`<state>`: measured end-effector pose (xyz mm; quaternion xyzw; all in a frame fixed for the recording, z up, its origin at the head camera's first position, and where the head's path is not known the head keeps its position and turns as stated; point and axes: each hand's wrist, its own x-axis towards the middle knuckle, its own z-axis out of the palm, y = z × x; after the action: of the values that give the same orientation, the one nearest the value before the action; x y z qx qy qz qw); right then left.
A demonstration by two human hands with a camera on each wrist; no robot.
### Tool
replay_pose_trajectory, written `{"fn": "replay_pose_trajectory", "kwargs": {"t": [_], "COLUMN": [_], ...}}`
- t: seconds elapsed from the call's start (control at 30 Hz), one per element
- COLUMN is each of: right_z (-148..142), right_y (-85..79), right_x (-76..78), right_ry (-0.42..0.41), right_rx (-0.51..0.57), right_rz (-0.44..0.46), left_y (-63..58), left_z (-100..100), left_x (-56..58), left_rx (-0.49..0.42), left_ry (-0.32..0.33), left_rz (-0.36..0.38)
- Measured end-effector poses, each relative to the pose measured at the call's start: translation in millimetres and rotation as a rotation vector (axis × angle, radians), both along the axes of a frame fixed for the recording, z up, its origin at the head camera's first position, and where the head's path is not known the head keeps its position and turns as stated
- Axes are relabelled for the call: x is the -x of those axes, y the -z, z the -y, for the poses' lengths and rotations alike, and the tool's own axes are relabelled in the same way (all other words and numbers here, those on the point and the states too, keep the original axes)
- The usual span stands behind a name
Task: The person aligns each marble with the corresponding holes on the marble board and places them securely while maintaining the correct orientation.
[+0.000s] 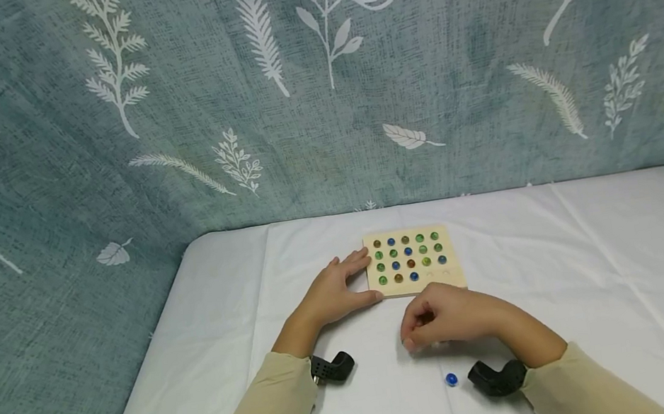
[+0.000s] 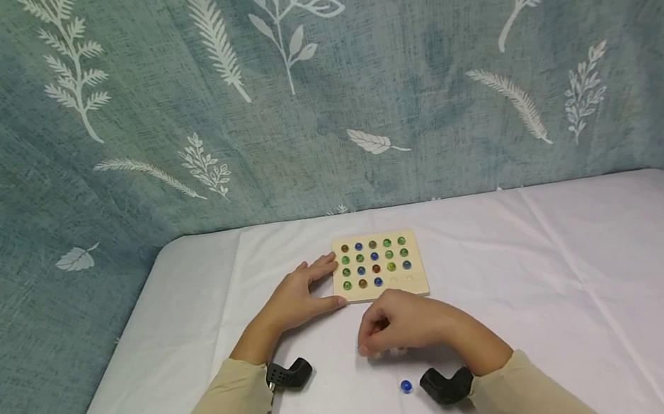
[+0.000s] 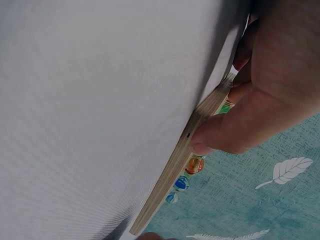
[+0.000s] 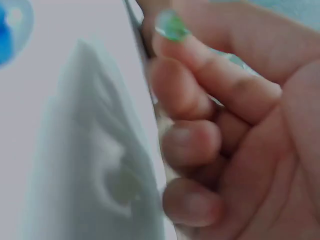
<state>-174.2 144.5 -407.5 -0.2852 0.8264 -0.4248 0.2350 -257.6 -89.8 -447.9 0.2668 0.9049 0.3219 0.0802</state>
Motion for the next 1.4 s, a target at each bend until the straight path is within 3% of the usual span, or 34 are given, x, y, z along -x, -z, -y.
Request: {"fn": "replay_pose_trajectory", "kwargs": {"t": [0.17, 0.33, 0.43, 0.9, 1.4], "right_z": [-18.1, -34.4, -40.7, -37.9, -33.3], "right_y": [0.1, 3.6, 7.3, 23.7, 24.6], "right_x": [10.3, 19.6, 23.5, 26.1, 25.3], "right_ry": [0.284, 0.606, 0.693, 0.633, 0.608], "right_rx": [0.03, -0.027, -0.065, -0.115, -0.164], "right_rz": [-0.106, -0.216, -0.257, -0.368, -0.35], "left_y": [0.6, 0.5, -0.3, -2.2, -0.4], "left_z": [-0.2, 0.3, 0.5, -0.2, -1.3], "left_x": [0.1, -0.4, -0.2, -0.6, 0.5], "left_rx": [0.0, -0.007, -0.01, -0.008, 0.004], "left_ry": [-0.002, 0.002, 0.004, 0.0, -0.002], "left_rz": [0.004, 0.01, 0.011, 0.025, 0.022]}}
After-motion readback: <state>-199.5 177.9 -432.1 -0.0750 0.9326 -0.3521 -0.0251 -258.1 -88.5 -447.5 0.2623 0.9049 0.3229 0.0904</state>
